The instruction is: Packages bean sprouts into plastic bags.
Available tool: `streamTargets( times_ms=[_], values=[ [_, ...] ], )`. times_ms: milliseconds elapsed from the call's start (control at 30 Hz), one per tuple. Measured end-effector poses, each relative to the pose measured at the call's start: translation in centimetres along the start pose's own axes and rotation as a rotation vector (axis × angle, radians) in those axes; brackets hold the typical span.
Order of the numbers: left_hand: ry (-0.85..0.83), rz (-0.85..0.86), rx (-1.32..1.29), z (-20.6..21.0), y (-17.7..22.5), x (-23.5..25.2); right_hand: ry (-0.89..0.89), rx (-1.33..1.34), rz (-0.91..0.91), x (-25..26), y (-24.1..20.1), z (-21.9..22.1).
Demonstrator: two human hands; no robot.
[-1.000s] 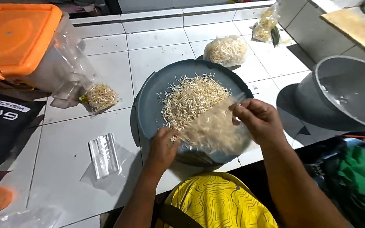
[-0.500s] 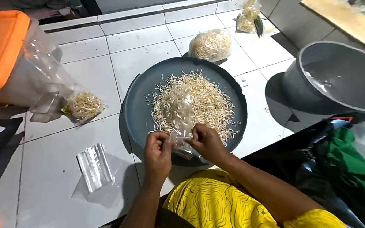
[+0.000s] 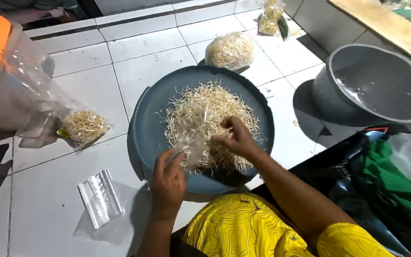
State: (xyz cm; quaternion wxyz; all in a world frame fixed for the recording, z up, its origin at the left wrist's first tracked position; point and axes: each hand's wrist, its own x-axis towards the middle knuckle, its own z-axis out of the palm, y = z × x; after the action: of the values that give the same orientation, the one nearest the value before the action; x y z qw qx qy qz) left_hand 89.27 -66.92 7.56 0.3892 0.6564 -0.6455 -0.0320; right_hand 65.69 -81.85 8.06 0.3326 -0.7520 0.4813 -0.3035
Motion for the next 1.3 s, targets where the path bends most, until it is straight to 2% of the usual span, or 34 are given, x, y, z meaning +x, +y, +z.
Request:
streamTargets(
  times_ms=[67,133,200,300,400,533,633,733,800,867,1000,1067,1233,1300],
  values=[
    [-0.002,-0.029,0.024,-1.5,-0.4,0.5,0.081,-0.174,0.087,2.9,3.4,-1.1],
    [0.005,-0.064,0.055,-2.8,-0.8,1.1,0.067,-0.356,0.215,5.4,6.3,-1.6],
    [0.03,-0.09,0.087,-4.0,-1.3,1.6,-0.029,-0.443,0.299,6.9,7.4,-1.6],
    [0.066,-0.125,0.11,-5.6,-2.0,2.5,-0.092,-0.415,0.271,7.9,7.1,-1.8],
    [0.093,-0.16,0.132,-6.6,-2.5,3.5,-0.1,-0.407,0.246,6.5,5.8,-3.6],
    [0.07,-0.188,0.177,-6.9,-1.9,5.2,-0.199,-0.474,0.198,3.8,5.3,-5.0],
    [-0.029,-0.155,0.171,-5.1,-0.3,6.7,-0.248,-0.502,0.201,2.2,6.3,-4.2],
    [-0.125,-0.082,0.145,-2.4,1.3,7.6,-0.195,-0.493,0.177,1.5,6.6,-3.9],
    [-0.174,-0.041,0.125,-0.7,2.3,8.0,-0.14,-0.412,0.156,1.3,6.2,-4.9],
    [-0.22,-0.008,0.103,0.9,3.3,8.3,-0.077,-0.194,0.153,1.2,6.1,-6.8],
    [-0.319,0.01,0.069,4.2,4.4,9.2,-0.085,0.565,0.268,0.7,5.1,-8.9],
    [-0.368,-0.011,0.051,5.6,4.7,9.6,-0.142,0.816,0.303,0.4,4.1,-8.1],
    [-0.437,-0.048,-0.003,6.4,5.1,9.4,-0.216,0.932,0.42,0.1,0.6,-3.6],
    [-0.392,-0.058,-0.032,6.1,4.6,9.0,-0.297,0.984,0.426,0.9,-0.4,-1.9]
  ],
)
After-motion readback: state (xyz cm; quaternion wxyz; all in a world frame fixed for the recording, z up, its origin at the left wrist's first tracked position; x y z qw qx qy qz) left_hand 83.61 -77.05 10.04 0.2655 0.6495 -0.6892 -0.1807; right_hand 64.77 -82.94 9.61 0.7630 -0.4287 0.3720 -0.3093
